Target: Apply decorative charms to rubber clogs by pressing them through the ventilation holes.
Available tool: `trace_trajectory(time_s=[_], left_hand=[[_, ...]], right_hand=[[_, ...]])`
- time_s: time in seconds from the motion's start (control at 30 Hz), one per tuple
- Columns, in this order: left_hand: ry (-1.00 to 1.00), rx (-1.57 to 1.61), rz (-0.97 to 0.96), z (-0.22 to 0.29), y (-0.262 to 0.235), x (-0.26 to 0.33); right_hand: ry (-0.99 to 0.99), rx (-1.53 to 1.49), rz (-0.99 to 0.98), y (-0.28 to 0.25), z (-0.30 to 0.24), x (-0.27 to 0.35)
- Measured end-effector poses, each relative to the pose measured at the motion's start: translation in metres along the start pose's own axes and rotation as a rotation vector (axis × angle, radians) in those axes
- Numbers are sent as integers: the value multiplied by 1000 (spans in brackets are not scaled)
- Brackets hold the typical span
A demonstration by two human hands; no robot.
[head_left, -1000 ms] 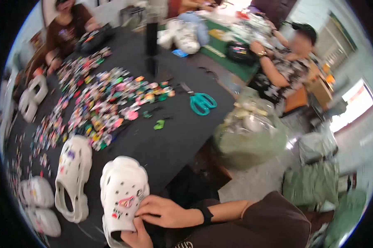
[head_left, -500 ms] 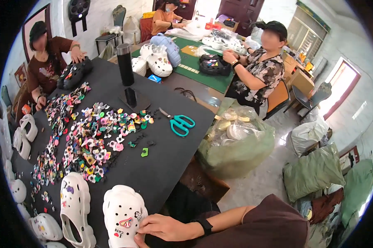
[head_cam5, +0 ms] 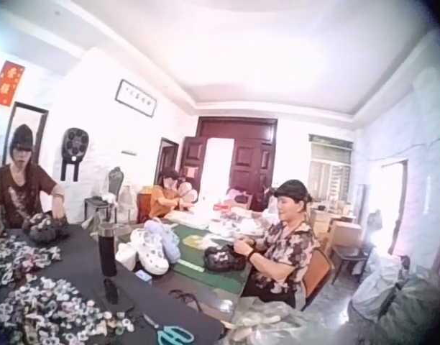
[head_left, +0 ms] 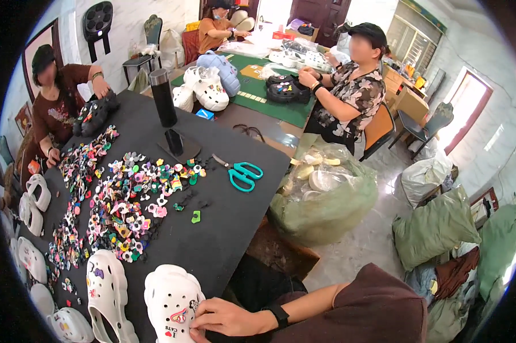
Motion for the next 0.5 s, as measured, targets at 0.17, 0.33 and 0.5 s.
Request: trace_trajectory(time_s=[0.17,0.33,0.5], left_hand=[[9,-62,-75,-6,4,5],[26,60,-103,-12,4,12],[12,110,-94,-25,10,14]], right_hand=[[-101,116,32,-4,-10,5],[-215,197,51,-7,-22,7],[-121,283,-166,-1,-27,-4]])
Point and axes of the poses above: each hand's wrist, its own x-axis away from the middle knuckle, its own y-axis out of the palm, z = x × y, the point moved 9 cm from there along -x, towards the middle knuckle, and after that the axes turned 1 degree about -z, right-handed, at the moved point
